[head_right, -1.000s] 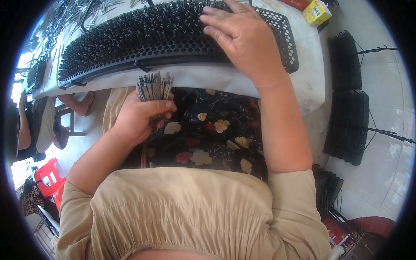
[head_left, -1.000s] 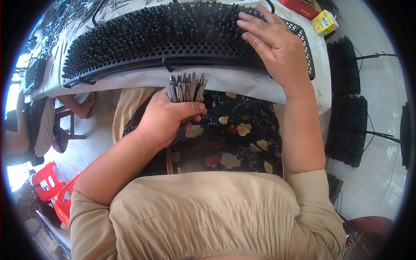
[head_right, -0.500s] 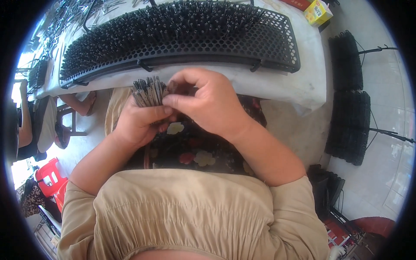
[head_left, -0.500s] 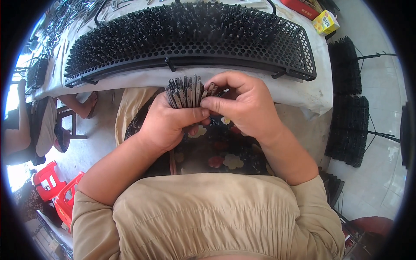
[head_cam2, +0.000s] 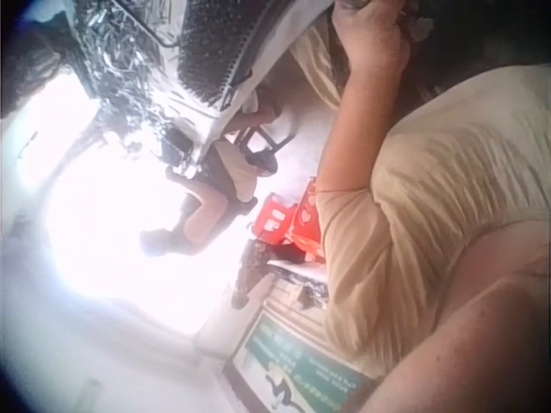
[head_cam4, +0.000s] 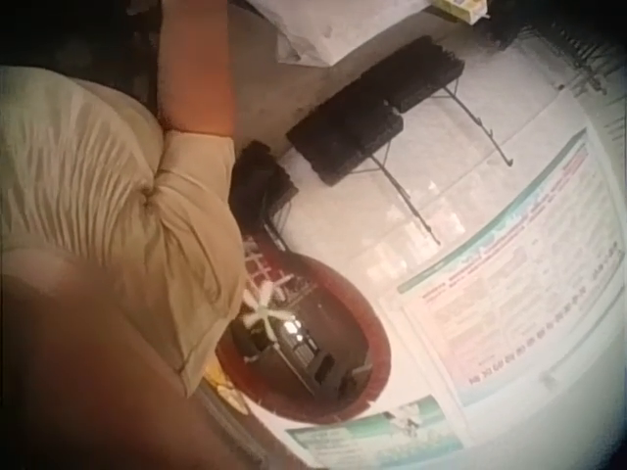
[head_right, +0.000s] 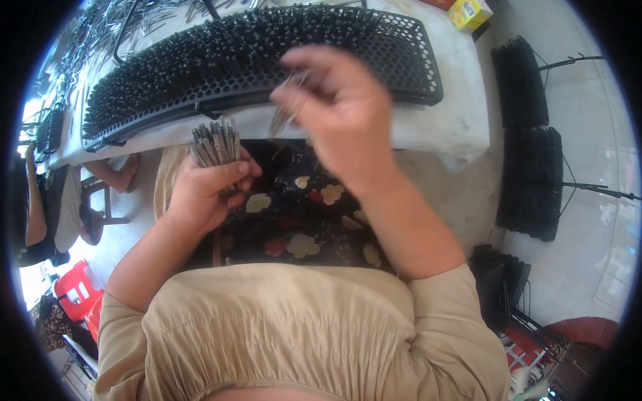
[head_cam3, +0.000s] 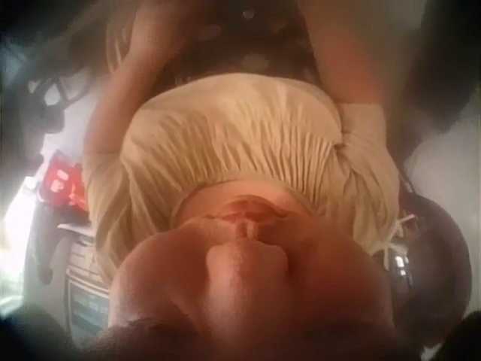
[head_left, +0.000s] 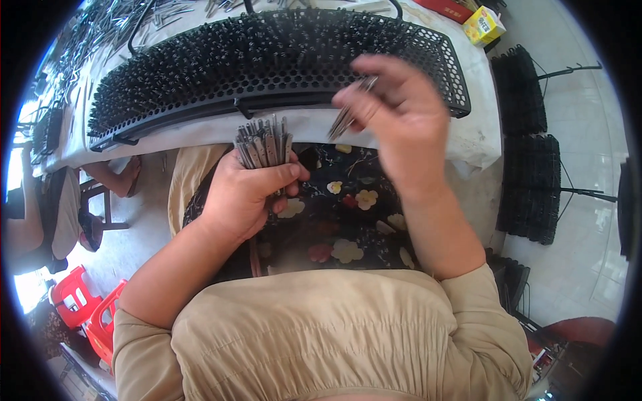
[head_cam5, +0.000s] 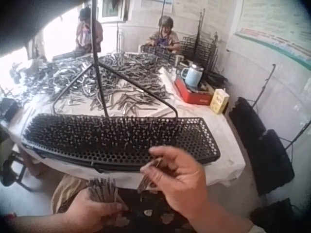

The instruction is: The person inserts metal pieces one by one into the holes of a perforated plate by hand while holding a bundle in the other hand. The person then gathers more metal pieces from a pile on the table and inserts them into the plate.

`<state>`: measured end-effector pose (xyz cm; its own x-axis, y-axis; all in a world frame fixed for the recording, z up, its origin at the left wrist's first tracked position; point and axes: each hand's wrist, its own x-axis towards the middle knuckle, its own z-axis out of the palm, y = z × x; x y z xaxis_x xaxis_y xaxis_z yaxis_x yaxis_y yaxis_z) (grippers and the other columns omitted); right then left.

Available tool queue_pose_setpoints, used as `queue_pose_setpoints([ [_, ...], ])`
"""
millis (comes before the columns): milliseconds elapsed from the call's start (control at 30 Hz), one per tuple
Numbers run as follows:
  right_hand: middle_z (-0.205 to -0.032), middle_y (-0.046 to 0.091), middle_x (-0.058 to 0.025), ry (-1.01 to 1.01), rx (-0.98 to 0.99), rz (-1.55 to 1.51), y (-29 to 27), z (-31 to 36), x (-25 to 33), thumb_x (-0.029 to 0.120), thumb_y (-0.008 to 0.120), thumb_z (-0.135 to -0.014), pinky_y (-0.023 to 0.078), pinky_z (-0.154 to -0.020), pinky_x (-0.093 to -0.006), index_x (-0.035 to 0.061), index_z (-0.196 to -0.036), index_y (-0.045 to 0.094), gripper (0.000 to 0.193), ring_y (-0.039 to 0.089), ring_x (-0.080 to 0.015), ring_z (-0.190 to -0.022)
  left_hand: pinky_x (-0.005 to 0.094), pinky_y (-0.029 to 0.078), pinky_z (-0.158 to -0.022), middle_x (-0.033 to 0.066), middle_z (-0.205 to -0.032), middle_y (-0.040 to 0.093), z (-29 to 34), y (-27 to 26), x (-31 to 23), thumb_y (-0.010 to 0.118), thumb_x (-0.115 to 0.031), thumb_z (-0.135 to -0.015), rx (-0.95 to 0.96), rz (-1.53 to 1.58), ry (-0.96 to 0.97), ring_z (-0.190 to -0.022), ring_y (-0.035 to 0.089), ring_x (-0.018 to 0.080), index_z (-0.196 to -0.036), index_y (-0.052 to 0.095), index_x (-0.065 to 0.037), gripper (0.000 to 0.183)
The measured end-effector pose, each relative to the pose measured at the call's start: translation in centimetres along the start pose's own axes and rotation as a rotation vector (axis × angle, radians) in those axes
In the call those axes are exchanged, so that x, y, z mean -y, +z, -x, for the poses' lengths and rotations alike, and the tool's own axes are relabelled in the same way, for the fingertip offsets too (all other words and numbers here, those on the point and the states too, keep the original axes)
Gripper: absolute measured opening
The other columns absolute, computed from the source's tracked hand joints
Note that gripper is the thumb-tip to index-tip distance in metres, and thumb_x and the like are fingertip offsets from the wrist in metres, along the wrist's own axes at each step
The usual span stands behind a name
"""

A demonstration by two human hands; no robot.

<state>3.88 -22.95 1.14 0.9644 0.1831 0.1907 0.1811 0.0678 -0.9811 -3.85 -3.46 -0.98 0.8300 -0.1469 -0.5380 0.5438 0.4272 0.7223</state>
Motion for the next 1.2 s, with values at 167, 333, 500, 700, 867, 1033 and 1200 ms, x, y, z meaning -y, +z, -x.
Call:
queue_pose_setpoints([
  [167, -0.085, 0.071, -0.0045, -0.511, -0.213, 0.488, -5.1, -4.9, -1.3, 0.002, 0.076, -0.083, 0.052, -0.067, -0.0215, 0.0027, -0.106, 0.066, 0.024, 0.066, -0.0087, -0.075, 0.0233, 0.043, -0.049, 0.0100, -0.084, 0.066, -0.5, 0.2, 0.2, 0.068, -0.002, -0.084, -0.006, -0.046, -0.035, -0.068, 0.059, 0.0130, -0.097, 0.060, -0.001, 0.016],
  [333, -0.088, 0.071, -0.0035, -0.572, -0.179, 0.704, -4.5, -4.9, -1.2, 0.001, 0.074, -0.085, 0.053, -0.073, -0.0193, 0.0016, -0.105, 0.067, 0.021, 0.067, -0.0069, -0.080, 0.0233, 0.043, -0.049, 0.0102, -0.084, 0.065, -0.5, 0.1, 0.1, 0.068, -0.002, -0.084, -0.022, -0.053, -0.034, -0.068, 0.059, 0.0132, -0.097, 0.060, -0.001, 0.015],
  [500, -0.091, 0.073, -0.0037, -0.646, -0.156, 0.814, -5.3, -5.2, -1.8, 0.001, 0.074, -0.085, 0.054, -0.075, -0.0199, 0.0039, -0.107, 0.069, 0.022, 0.069, -0.0087, -0.083, 0.0231, 0.044, -0.051, 0.0098, -0.084, 0.065, -0.6, 0.3, -0.1, 0.068, -0.002, -0.084, -0.032, -0.066, -0.038, -0.069, 0.058, 0.0130, -0.096, 0.060, -0.001, 0.014],
  [700, -0.092, 0.074, -0.0044, -0.645, -0.155, 0.782, -5.3, -5.1, -2.1, 0.001, 0.074, -0.085, 0.054, -0.076, -0.0205, 0.0043, -0.108, 0.070, 0.024, 0.070, -0.0096, -0.085, 0.0237, 0.045, -0.052, 0.0093, -0.084, 0.065, -0.6, 0.1, -0.1, 0.067, -0.002, -0.085, -0.028, -0.069, -0.027, -0.069, 0.058, 0.0129, -0.094, 0.061, -0.001, 0.012],
  [867, -0.087, 0.074, -0.0056, -0.686, -0.184, 0.736, -5.4, -5.6, -2.5, 0.009, 0.079, -0.079, 0.054, -0.066, -0.0253, 0.0091, -0.101, 0.071, 0.022, 0.071, -0.0163, -0.074, 0.0234, 0.044, -0.051, 0.0096, -0.085, 0.065, -0.7, 0.0, 0.0, 0.067, -0.002, -0.085, -0.044, -0.063, -0.027, -0.069, 0.059, 0.0126, -0.095, 0.061, -0.001, 0.012],
  [1033, -0.088, 0.074, -0.0064, -0.708, -0.195, 0.758, -5.7, -5.6, -2.1, 0.009, 0.078, -0.081, 0.054, -0.067, -0.0265, 0.0088, -0.100, 0.072, 0.020, 0.072, -0.0178, -0.075, 0.0232, 0.044, -0.051, 0.0096, -0.084, 0.066, -0.7, 0.0, -0.1, 0.067, -0.002, -0.084, -0.060, -0.061, -0.026, -0.068, 0.059, 0.0123, -0.095, 0.061, -0.001, 0.012],
  [1200, -0.088, 0.073, -0.0070, -0.786, -0.165, 0.855, -5.9, -5.7, -2.2, 0.011, 0.077, -0.081, 0.055, -0.068, -0.0290, 0.0096, -0.100, 0.073, 0.020, 0.071, -0.0218, -0.076, 0.0229, 0.044, -0.050, 0.0096, -0.084, 0.066, -0.6, 0.0, -0.1, 0.068, -0.002, -0.084, -0.068, -0.087, -0.022, -0.067, 0.059, 0.0119, -0.096, 0.061, -0.001, 0.014],
])
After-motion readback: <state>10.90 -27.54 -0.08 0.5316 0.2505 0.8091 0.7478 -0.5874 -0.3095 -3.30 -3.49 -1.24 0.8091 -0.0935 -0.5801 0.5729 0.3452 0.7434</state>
